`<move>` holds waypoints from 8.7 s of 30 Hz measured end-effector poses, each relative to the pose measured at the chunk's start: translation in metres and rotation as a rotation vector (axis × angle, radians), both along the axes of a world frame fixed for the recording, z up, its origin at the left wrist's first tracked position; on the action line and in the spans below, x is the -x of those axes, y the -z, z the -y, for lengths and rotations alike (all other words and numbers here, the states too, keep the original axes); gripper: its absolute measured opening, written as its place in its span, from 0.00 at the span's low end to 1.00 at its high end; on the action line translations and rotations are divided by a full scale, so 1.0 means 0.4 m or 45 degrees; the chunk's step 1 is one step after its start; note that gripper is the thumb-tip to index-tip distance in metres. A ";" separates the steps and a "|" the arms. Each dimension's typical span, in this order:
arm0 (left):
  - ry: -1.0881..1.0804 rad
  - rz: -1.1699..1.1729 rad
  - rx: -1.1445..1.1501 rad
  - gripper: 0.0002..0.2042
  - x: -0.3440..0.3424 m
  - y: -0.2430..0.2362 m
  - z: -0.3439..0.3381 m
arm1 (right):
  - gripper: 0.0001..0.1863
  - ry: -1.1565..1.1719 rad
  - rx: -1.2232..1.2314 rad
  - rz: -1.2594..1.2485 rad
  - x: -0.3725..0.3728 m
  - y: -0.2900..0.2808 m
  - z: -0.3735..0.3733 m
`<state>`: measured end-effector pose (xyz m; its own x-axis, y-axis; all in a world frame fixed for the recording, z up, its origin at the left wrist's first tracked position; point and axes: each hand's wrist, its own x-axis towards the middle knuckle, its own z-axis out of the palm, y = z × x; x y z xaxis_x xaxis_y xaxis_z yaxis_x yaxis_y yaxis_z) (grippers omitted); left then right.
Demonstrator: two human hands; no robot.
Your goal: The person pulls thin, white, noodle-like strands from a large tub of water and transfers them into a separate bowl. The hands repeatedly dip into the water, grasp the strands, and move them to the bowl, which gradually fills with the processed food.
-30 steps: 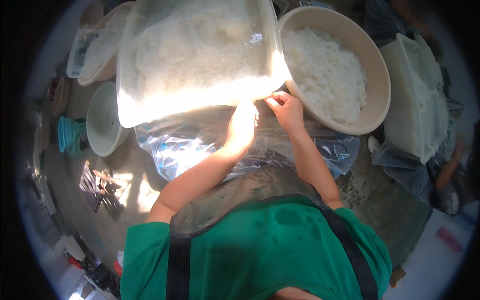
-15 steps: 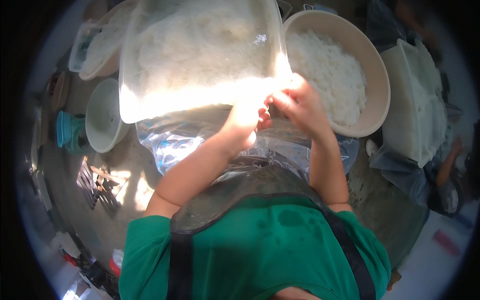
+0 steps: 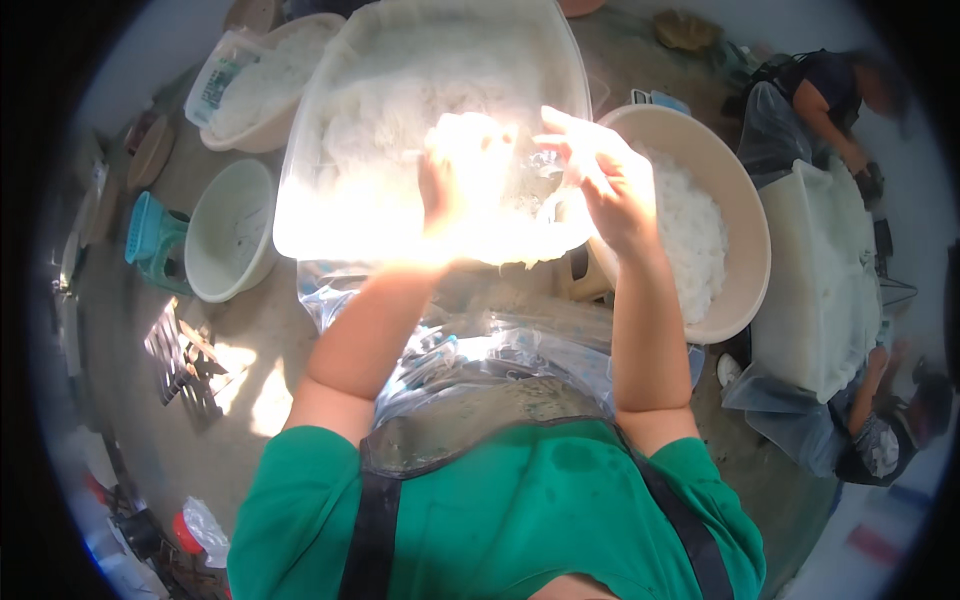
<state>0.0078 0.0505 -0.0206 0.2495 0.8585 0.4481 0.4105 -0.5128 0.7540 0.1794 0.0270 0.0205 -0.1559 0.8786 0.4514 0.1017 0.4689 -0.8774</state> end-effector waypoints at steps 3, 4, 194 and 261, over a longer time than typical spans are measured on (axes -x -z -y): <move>0.329 0.335 0.684 0.09 -0.044 -0.017 0.114 | 0.10 0.320 -0.143 0.464 -0.002 -0.035 0.037; 0.269 0.298 0.519 0.09 -0.071 -0.020 0.119 | 0.09 0.294 -0.140 0.431 0.002 -0.039 0.042; -0.236 1.059 1.321 0.05 0.055 0.182 0.254 | 0.09 0.368 0.792 0.428 -0.080 0.394 0.174; 0.393 0.784 1.130 0.11 -0.023 -0.151 0.171 | 0.17 -0.493 0.573 -0.101 -0.020 0.048 0.066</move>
